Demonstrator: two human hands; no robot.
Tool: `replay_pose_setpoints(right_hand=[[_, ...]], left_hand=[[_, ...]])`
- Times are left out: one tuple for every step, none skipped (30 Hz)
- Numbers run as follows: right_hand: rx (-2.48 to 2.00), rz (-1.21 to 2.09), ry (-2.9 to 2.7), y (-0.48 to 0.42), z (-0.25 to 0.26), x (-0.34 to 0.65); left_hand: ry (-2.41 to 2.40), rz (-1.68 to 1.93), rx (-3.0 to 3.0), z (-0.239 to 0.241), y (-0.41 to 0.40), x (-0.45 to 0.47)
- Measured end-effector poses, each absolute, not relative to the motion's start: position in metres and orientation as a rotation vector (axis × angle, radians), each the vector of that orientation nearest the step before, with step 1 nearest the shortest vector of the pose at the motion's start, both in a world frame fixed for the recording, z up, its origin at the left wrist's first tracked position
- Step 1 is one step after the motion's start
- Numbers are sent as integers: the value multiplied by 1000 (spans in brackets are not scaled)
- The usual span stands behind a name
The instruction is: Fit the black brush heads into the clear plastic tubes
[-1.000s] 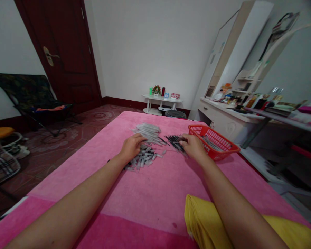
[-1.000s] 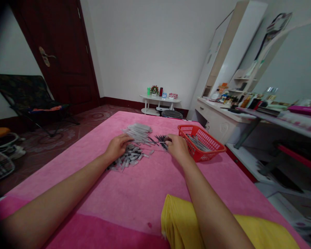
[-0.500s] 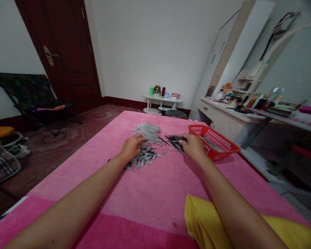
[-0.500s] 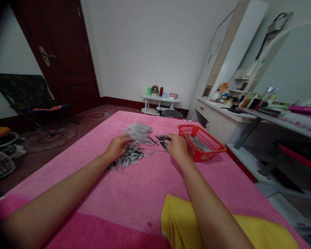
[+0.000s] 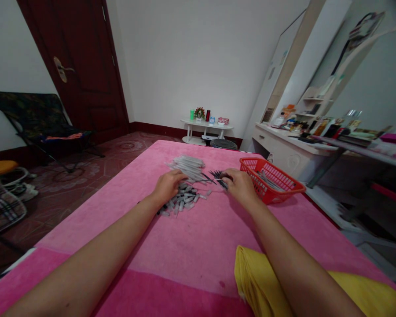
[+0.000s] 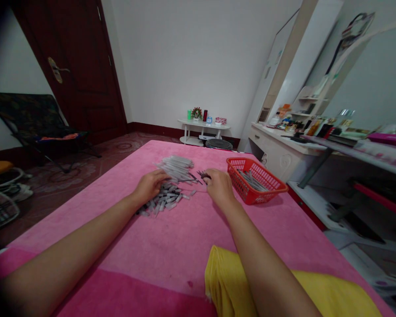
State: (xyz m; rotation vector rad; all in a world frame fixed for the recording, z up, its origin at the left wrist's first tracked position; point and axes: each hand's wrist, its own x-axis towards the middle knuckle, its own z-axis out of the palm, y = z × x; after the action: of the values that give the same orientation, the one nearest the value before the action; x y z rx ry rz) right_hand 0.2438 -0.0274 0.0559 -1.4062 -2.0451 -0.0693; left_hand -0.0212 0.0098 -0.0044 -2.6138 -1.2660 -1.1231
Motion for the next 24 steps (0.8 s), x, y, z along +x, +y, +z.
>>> replay_pose_setpoints(right_hand=[[-1407,-62,-2040,-27,55,243],[-1402,-34,-2029,-27,54,241],[-1390,9,-2015,-26,51,239],[-1370,68,-2000,-25,48,236],[-1342,136,-1985,-24,44,232],[-1311,204,-1967,-23,40,228],[-1281,270,-1951,-22,36,224],[-1256,326,-1935,-22,31,220],[-1242,362,-1930,-21,27,217],[-1239,370,-1939,-21,22,215],[-1251,347,-1970,-20,18,214],[-1275,299,-2023,-20,14,214],[-1305,237,-2090,-19,10,215],[-1335,172,-2159,-19,6,217],[-1362,118,-2220,-18,3,219],[-1382,81,-2268,-18,0,221],[-1397,58,-2297,-17,-3,222],[-1407,44,-2309,-16,-5,224],[-1413,39,-2312,-16,-6,224],[-1418,37,-2310,-15,-6,225],[-1421,40,-2305,-15,-6,226],[-1424,46,-2289,-15,-6,226],[-1428,58,-2262,-15,-6,226],[-1432,75,-2224,-15,-5,227]], left_hand=[[-1254,-1106,-2619,-4,9,-20],[-1247,-1103,-2623,-4,8,-19],[-1242,-1115,-2626,-4,8,-19],[-1237,-1143,-2632,-4,8,-18],[-1228,-1180,-2640,-4,7,-18],[-1216,-1229,-2647,-4,8,-17],[-1204,-1286,-2650,-4,8,-17],[-1196,-1352,-2643,-4,9,-17],[-1196,-1422,-2624,-4,9,-18],[-1208,-1493,-2594,-4,11,-18],[-1235,-1567,-2555,-4,12,-19],[-1273,-1640,-2510,-5,14,-19],[-1316,-1710,-2465,-6,15,-20],[-1358,-1778,-2421,-6,17,-21],[-1396,-1837,-2381,-7,18,-21],[-1423,-1884,-2349,-8,19,-22],[-1441,-1909,-2328,-8,20,-22],[-1449,-1915,-2318,-8,21,-22],[-1446,-1903,-2320,-8,20,-23],[-1434,-1878,-2331,-8,20,-23],[-1413,-1842,-2348,-7,19,-23],[-1384,-1797,-2371,-7,18,-22],[-1353,-1742,-2399,-6,17,-22],[-1327,-1678,-2430,-6,16,-22]])
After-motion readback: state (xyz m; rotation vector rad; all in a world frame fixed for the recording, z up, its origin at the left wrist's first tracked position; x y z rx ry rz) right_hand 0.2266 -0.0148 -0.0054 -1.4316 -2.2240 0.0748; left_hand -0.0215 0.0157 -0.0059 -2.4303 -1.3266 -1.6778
